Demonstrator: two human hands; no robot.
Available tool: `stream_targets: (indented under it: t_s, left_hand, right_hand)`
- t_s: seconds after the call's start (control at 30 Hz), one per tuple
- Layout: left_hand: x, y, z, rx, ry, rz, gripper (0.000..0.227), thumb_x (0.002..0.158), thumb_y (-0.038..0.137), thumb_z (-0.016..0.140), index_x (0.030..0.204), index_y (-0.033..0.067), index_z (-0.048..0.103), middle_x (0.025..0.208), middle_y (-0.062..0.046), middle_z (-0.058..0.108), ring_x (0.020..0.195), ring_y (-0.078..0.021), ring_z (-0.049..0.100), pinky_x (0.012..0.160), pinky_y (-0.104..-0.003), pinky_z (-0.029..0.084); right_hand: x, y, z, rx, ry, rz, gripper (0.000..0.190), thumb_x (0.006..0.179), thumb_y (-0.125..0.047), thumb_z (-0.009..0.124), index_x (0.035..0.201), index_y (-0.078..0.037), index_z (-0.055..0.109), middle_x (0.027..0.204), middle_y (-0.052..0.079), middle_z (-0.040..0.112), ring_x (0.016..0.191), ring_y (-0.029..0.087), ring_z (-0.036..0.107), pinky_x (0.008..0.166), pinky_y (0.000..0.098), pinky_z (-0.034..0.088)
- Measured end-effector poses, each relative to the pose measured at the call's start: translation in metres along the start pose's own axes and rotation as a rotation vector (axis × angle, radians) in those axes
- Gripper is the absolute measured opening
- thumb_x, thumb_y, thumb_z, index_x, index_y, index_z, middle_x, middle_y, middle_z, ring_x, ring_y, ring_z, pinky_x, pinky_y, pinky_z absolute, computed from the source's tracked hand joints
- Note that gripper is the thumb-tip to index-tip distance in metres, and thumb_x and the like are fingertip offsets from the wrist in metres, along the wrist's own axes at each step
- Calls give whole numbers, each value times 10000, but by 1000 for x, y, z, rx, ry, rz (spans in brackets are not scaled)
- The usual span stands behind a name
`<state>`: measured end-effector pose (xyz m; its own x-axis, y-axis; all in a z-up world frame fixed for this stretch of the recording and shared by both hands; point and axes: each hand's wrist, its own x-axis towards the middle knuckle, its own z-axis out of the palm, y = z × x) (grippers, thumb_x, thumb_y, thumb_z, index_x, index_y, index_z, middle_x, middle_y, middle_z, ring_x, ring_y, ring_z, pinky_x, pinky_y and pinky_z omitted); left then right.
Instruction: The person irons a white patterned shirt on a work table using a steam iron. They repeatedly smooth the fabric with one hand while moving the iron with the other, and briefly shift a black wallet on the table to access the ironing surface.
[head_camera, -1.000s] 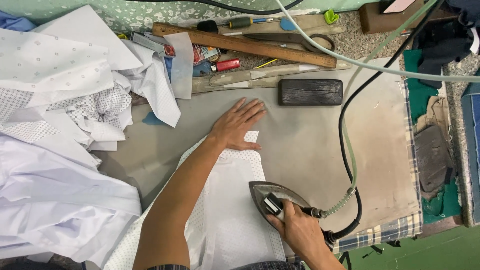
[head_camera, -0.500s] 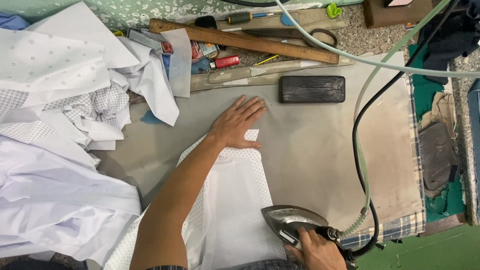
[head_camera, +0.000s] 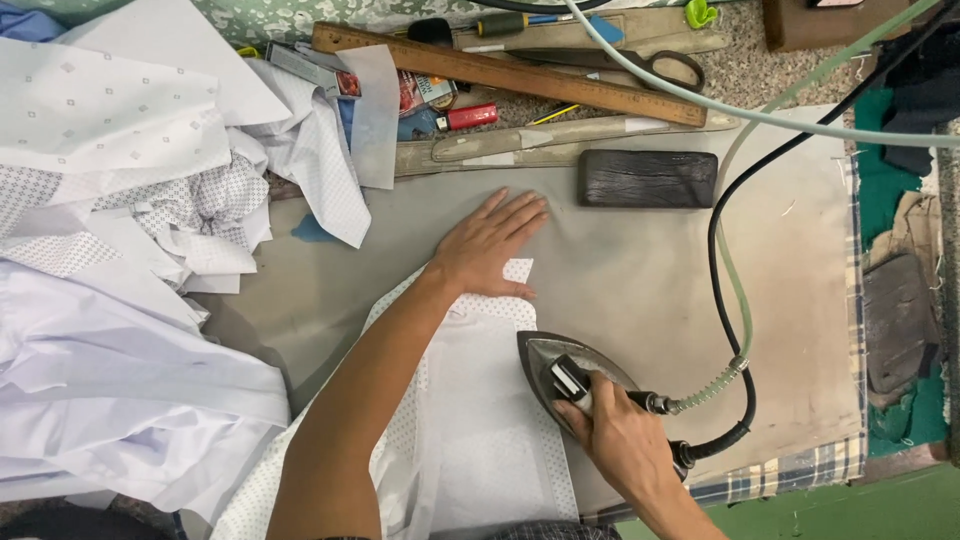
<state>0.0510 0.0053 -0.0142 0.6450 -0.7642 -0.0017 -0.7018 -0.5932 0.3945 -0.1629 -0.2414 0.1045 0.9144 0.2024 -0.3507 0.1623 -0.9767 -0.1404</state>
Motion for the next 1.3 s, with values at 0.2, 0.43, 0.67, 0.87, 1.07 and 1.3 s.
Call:
stream_targets:
  t_s: [0.2,0.43,0.67,0.87,1.07,1.3]
  left_hand:
    - [-1,1,-3,32,27,8,1175,821,856,571,1618,52,253,1714,-125,184,1592,-260,125,1306,-482,18]
    - [0,2,-13,-89,117,32,801,1045,624,305,1585,33,328,1673,-165,305,1566,-299,244,1305,-492,85]
    - [-1,1,-13,-86,105,29,838,1034,655,284,1593,32,307,1670,-161,311,1567,-295,239,1305,-485,83]
    - [0,2,-16,-123,115,32,824,1036,636,306,1583,21,321,1660,-178,327,1560,-309,259,1304,-491,95]
    - [-1,0,-11,-128,138,45,809,1042,614,338,1588,17,309,1657,-172,342,1560,-306,264,1301,-503,112]
    - [0,-1,-10,-122,116,43,849,1025,652,351,1589,19,307,1659,-168,337,1561,-303,257,1300,-503,99]
  right_hand:
    - [16,-10,-5,12,-76,72,588,930,-656,538,1158,-114,503,848,126,707,661,406,715,440,525,528]
    - [22,-15,-10,-6,-103,62,575,945,-673,516,1090,-117,496,803,112,693,609,397,705,411,498,512]
    - [20,-7,-13,38,-154,120,572,923,-670,557,1121,-140,479,851,100,704,625,422,702,445,521,519]
    - [18,-2,-11,17,-169,115,575,934,-676,536,1092,-128,467,811,110,698,598,411,697,418,510,509]
    - [21,-7,-11,6,-118,63,558,940,-663,552,1077,-126,487,789,100,683,590,395,691,408,485,495]
    - [29,-25,-9,-20,-9,-37,564,943,-651,574,1092,-109,523,743,83,666,553,357,689,372,447,479]
